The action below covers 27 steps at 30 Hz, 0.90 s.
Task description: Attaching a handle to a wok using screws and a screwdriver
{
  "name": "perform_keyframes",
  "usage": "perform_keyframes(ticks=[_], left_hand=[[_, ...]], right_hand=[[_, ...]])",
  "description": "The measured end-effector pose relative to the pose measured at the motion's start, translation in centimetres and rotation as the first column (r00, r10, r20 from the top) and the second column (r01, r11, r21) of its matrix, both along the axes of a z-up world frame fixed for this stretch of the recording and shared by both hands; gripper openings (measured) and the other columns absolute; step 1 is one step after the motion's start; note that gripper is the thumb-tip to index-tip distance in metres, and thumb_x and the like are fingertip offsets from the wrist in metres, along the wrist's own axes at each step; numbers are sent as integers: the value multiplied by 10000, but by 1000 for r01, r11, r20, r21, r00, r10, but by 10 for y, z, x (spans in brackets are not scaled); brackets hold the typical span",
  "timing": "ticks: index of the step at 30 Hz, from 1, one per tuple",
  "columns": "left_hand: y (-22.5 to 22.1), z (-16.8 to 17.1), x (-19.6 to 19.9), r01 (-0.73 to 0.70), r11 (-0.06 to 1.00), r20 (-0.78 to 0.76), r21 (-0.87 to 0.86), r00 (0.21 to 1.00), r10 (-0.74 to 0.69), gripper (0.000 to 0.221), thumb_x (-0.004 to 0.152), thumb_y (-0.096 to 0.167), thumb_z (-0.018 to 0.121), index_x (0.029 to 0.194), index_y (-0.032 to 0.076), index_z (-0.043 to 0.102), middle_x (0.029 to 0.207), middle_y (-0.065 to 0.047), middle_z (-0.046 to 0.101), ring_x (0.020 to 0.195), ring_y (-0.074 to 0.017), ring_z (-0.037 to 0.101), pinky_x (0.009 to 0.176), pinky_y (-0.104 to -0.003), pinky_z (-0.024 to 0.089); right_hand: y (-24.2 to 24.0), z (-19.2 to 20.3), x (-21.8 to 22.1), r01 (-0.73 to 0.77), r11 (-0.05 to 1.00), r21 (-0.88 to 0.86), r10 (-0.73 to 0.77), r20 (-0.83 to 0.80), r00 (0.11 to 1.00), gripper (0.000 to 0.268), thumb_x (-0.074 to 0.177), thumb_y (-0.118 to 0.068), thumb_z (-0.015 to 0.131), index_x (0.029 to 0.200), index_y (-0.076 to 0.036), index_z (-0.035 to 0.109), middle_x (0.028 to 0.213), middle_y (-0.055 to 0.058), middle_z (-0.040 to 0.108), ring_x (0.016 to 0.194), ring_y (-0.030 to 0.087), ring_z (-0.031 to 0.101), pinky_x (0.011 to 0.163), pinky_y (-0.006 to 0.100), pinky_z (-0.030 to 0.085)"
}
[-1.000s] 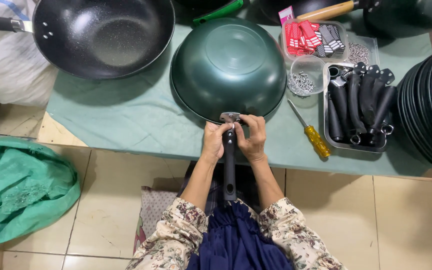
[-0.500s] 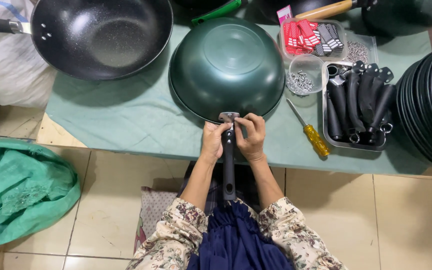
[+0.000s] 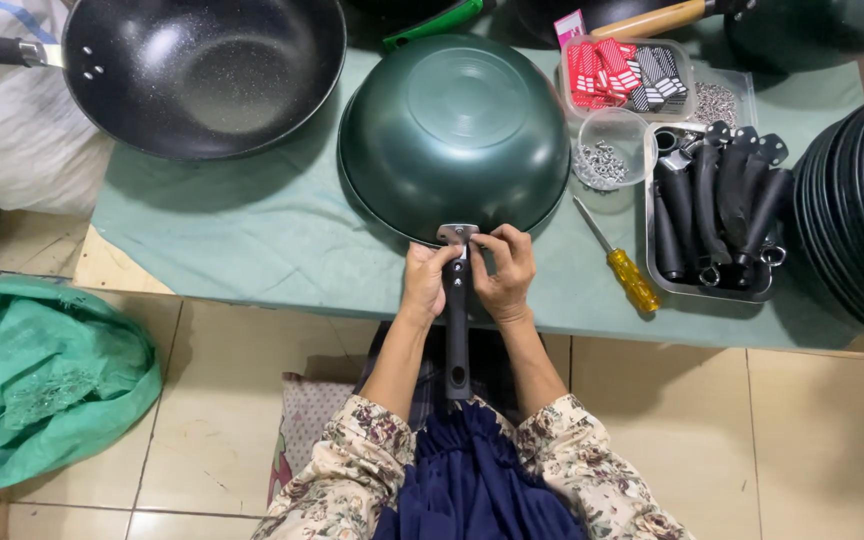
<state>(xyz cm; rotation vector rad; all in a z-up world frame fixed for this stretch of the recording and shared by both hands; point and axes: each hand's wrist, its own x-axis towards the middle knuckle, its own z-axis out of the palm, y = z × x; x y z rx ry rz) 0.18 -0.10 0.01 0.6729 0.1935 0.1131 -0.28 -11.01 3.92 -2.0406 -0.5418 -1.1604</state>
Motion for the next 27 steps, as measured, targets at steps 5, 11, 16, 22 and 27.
perform_keyframes(ticks=[5,11,16,22,27], left_hand=[[-3,-59,14,3,1000,-1,-23,1000,-3,353,792,-188,629,1042,59,598,831,-116,711,706,-197,717,670,-299,609],[-1,4,-2,-4,1000,-3,-2,1000,4,392,768,-181,664,1057,78,608,861,-90,723,725,-155,708,685,-271,597],[-4,-37,7,-1,1000,-5,-21,1000,1,347,776,-185,651,1028,52,623,841,-110,721,738,-169,714,693,-277,606],[-2,-31,6,-5,1000,-8,-12,1000,5,343,773,-179,668,1017,57,616,843,-99,714,733,-151,691,706,-272,595],[-2,-26,6,3,1000,-8,-6,1000,-3,299,782,-172,663,980,49,633,825,-97,716,728,-150,698,687,-269,598]], right_hand=[[-4,-8,3,54,999,-2,-54,-17,998,223,881,-273,854,992,-133,721,999,65,595,824,259,641,781,371,565],[0,1,-2,33,999,-14,-33,-6,999,149,868,-141,832,988,-146,744,1026,61,588,813,245,639,767,366,566],[-5,-11,5,129,990,-55,-129,5,992,261,913,-325,835,816,-136,683,980,65,588,796,264,614,761,373,540],[0,-1,-2,50,999,-20,-50,-3,999,141,898,-217,821,997,-164,737,1023,58,591,840,269,632,791,385,544],[-5,-9,4,128,990,-63,-128,0,992,234,917,-311,821,815,-153,682,978,57,594,796,269,602,762,377,505]])
